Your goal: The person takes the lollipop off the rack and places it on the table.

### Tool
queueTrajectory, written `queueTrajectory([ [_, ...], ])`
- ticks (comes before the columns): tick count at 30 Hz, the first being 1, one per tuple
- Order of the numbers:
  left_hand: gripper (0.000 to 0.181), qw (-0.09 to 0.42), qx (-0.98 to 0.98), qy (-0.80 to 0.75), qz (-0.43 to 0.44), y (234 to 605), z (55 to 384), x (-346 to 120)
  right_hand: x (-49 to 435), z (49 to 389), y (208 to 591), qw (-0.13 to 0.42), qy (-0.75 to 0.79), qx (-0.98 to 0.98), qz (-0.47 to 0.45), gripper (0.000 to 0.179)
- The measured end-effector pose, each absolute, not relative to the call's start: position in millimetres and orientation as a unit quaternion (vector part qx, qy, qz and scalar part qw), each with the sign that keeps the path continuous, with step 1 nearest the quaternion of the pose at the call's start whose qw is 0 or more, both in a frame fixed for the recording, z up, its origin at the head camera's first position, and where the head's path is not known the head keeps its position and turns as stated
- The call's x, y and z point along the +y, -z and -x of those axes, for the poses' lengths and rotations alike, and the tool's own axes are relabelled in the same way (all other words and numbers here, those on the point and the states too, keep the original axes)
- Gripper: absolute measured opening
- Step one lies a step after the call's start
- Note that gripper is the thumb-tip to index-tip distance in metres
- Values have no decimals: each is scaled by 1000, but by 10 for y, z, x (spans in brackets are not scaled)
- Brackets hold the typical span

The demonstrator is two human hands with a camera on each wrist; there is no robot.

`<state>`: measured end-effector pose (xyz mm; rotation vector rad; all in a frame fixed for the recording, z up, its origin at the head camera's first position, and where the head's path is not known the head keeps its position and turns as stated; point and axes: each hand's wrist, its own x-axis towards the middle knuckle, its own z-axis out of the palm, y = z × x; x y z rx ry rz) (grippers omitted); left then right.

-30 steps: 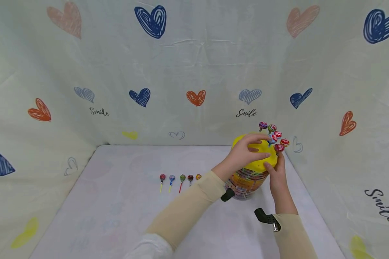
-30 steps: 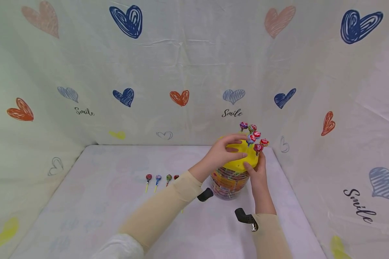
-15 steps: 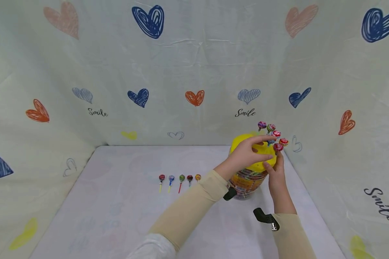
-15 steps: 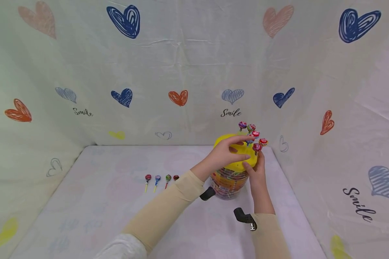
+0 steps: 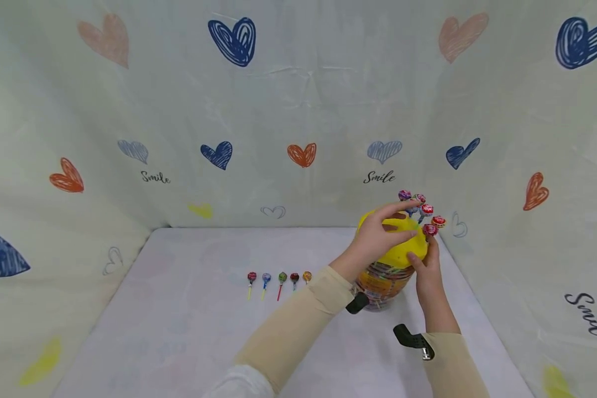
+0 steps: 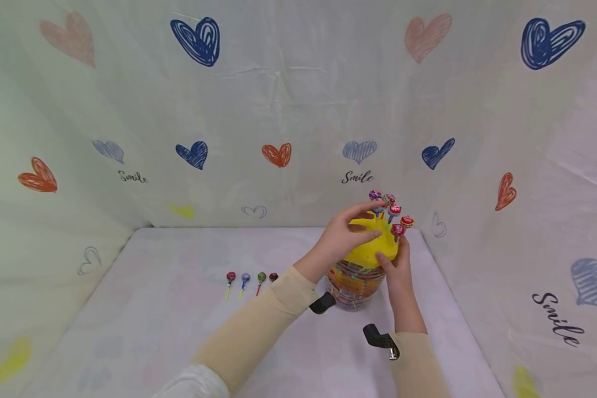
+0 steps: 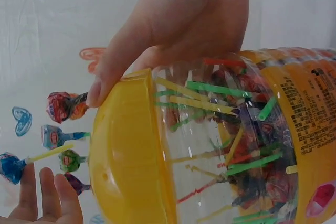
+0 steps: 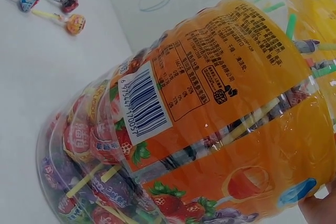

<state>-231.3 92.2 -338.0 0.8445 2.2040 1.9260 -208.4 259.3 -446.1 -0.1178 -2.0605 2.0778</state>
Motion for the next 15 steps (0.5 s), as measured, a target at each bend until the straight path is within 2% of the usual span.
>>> queueTrajectory([
  [5, 48, 29, 696, -667, -266, 3427, 2260, 725, 2605, 2074, 4483, 101, -701, -705, 38, 80],
  [15, 49, 58, 674, -707, -205, 3728, 2129, 201, 2616, 2060, 4500, 116, -700, -704, 30, 78],
])
